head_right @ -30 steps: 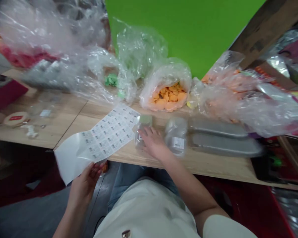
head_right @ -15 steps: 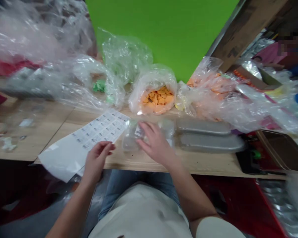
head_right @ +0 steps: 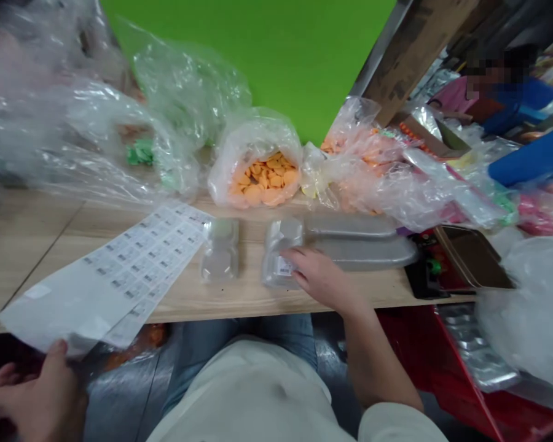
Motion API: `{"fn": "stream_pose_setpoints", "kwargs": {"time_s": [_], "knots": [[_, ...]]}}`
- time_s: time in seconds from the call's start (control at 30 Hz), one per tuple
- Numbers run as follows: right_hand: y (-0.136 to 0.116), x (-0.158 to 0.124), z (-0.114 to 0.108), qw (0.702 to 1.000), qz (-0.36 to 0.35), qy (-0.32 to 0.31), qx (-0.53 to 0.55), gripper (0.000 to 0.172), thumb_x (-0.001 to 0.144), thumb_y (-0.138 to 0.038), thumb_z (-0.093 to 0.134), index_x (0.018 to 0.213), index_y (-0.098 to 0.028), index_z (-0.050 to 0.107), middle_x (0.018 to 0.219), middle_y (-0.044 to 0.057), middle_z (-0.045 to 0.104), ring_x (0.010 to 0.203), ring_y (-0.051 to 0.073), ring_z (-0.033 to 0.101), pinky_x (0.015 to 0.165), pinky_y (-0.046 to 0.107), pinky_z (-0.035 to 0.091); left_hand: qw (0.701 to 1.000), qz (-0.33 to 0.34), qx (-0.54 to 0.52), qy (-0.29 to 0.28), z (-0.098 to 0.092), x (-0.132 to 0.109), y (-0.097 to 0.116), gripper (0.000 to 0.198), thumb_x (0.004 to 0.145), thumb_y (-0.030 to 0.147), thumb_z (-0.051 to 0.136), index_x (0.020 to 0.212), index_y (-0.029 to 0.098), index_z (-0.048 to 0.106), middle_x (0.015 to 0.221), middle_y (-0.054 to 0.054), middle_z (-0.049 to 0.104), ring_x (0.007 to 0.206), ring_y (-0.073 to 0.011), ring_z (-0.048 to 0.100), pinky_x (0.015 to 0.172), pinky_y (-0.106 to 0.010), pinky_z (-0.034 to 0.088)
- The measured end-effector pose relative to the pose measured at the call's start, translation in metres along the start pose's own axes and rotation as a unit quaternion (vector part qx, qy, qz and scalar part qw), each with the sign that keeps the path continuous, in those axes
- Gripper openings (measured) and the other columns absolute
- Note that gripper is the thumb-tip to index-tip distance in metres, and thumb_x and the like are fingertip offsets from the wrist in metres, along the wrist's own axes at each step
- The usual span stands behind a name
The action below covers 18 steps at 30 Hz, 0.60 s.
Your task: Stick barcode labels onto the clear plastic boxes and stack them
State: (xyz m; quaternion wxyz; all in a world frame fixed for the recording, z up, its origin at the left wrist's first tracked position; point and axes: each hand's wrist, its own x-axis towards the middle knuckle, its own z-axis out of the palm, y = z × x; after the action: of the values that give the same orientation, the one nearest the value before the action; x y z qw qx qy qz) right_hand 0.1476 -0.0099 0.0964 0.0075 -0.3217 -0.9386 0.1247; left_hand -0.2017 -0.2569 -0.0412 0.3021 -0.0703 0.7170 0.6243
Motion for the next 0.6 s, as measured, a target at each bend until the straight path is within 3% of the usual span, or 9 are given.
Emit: {"fn": "stream_pose_setpoints", "kwargs": {"time_s": [0.07,0.1,0.17,0.2,0.3,0.37,0.5,0.6], "knots": [[-0.008,0.002,-0.003,0.998,0.008,0.055,-0.021,0.042,0.084,-0.022,0.048,0.126,-0.021,0.046,0.125,0.011,0.052,0.116,0.024,0.049,0.094,0.045,0.044,0.988,0.014,-0.040,0.151,0.000,-0.004,-0.006,0.045,0.069,0.031,0.070,0.101,0.031,0.038,0.098,0.003,0.054,0.070,-0.0111,0.056,0.054,-0.022,0.048],[-0.018,0.008,-0.002,0.995,0.013,0.095,-0.021,0.041,0.084,-0.022,0.048,0.126,-0.021,0.047,0.127,0.012,0.050,0.118,0.026,0.047,0.096,0.047,0.042,0.983,-0.001,-0.063,0.172,0.001,-0.004,-0.007,0.037,0.069,0.028,0.069,0.095,0.026,0.042,0.091,0.004,0.055,0.067,-0.0093,0.056,0.055,-0.020,0.048],[-0.050,0.028,0.008,0.989,-0.003,0.146,0.022,0.039,0.086,-0.020,0.044,0.124,-0.021,0.048,0.126,0.012,0.050,0.118,0.025,0.046,0.099,0.046,0.040,0.986,-0.049,-0.112,0.115,0.002,0.001,-0.006,0.020,0.074,0.026,0.064,0.085,0.021,0.048,0.074,0.005,0.055,0.058,-0.0065,0.054,0.055,-0.019,0.047],[-0.072,0.043,0.017,0.988,-0.034,0.140,0.063,0.038,0.087,-0.019,0.042,0.124,-0.022,0.047,0.124,0.010,0.052,0.116,0.023,0.048,0.099,0.043,0.041,0.986,-0.048,-0.125,0.101,0.002,0.006,-0.004,0.016,0.074,0.024,0.063,0.082,0.019,0.050,0.068,0.005,0.055,0.054,-0.0055,0.053,0.054,-0.018,0.047],[-0.143,0.093,0.064,0.963,-0.220,0.044,0.150,0.031,0.088,-0.020,0.042,0.117,-0.018,0.053,0.120,0.008,0.055,0.113,0.018,0.050,0.098,0.035,0.043,0.985,-0.006,-0.132,0.111,-0.005,0.017,0.010,0.015,0.069,0.014,0.066,0.081,0.016,0.056,0.067,0.005,0.059,0.054,-0.0044,0.054,0.057,-0.015,0.047],[-0.180,0.123,0.102,0.954,-0.265,0.044,0.129,0.032,0.086,-0.017,0.045,0.117,-0.012,0.053,0.123,0.013,0.053,0.119,0.021,0.045,0.102,0.036,0.037,0.985,0.010,-0.132,0.112,-0.016,0.017,0.024,0.016,0.067,0.009,0.066,0.080,0.015,0.059,0.071,0.003,0.063,0.058,-0.0058,0.057,0.060,-0.016,0.049],[-0.212,0.151,0.156,0.958,-0.273,0.037,0.085,0.052,0.083,-0.027,0.057,0.129,-0.008,0.040,0.136,0.020,0.040,0.131,0.029,0.029,0.101,0.044,0.034,0.981,-0.035,-0.192,-0.004,-0.038,-0.004,0.048,0.017,0.071,0.015,0.064,0.088,0.017,0.062,0.087,-0.002,0.068,0.075,-0.0131,0.063,0.067,-0.024,0.054],[-0.215,0.148,0.170,0.951,-0.293,0.058,0.078,0.038,0.088,-0.026,0.048,0.124,-0.013,0.045,0.128,0.015,0.049,0.125,0.025,0.038,0.098,0.042,0.038,0.946,-0.033,-0.310,-0.085,-0.039,-0.026,0.047,0.033,0.072,0.040,0.065,0.099,0.023,0.061,0.100,-0.005,0.067,0.100,-0.0189,0.059,0.078,-0.029,0.053]]}}
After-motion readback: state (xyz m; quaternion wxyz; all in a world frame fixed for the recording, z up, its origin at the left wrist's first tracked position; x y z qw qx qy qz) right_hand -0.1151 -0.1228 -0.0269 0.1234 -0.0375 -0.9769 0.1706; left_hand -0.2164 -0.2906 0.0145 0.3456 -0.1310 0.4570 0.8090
